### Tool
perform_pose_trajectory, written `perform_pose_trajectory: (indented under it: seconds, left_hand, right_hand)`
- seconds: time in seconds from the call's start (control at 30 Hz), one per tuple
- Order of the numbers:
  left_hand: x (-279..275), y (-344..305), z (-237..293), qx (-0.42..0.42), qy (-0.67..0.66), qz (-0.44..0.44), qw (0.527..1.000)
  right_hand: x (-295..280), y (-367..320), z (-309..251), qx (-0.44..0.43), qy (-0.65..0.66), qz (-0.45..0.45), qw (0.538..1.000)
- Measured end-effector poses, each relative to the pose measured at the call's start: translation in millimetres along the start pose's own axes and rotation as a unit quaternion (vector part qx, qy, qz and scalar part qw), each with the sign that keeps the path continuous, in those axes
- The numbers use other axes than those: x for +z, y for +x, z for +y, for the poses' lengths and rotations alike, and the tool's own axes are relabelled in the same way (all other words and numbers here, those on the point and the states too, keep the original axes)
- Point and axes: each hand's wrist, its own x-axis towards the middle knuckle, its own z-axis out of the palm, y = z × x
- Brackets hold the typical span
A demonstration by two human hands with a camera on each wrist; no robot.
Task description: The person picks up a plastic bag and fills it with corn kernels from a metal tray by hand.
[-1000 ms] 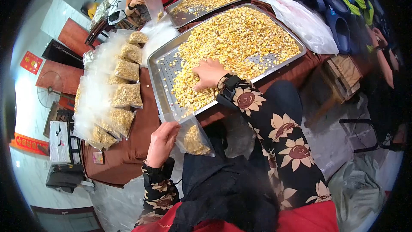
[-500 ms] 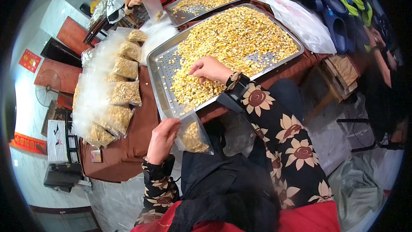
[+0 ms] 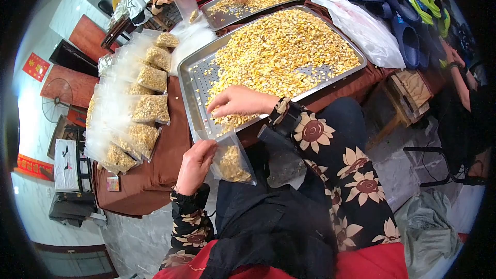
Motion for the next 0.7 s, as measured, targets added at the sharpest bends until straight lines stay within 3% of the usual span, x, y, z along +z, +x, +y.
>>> perform_pose_trajectory:
  seconds: [0.07,0.1,0.17,0.27,0.43,0.6,0.7]
  left_hand:
    - [1,0,-2,0.003,0.006,0.000,1.000]
    - [1,0,-2,0.005,0.012,0.001,1.000]
    - [1,-1,-2,0.004,0.013,0.000,1.000]
    - [1,0,0,0.003,0.009,-0.001,1.000]
    - [1,0,0,0.002,0.005,0.001,1.000]
    - [-2,-1,2,0.003,0.003,0.000,1.000]
    - [-2,-2,2,0.006,-0.001,0.004,1.000]
  right_hand:
    - [-14,0,33,0.008,-0.244,0.160,0.956]
    - [-16,-3,40,0.007,-0.245,0.162,0.956]
    - [-19,-9,54,0.120,-0.447,0.228,0.857]
    - [-23,-11,54,0.167,-0.429,0.165,0.872]
    - [-20,-9,63,0.094,-0.457,0.171,0.868]
    - [-28,-5,75,0.016,-0.369,0.315,0.874]
    - [-37,-8,67,0.066,-0.283,0.322,0.901]
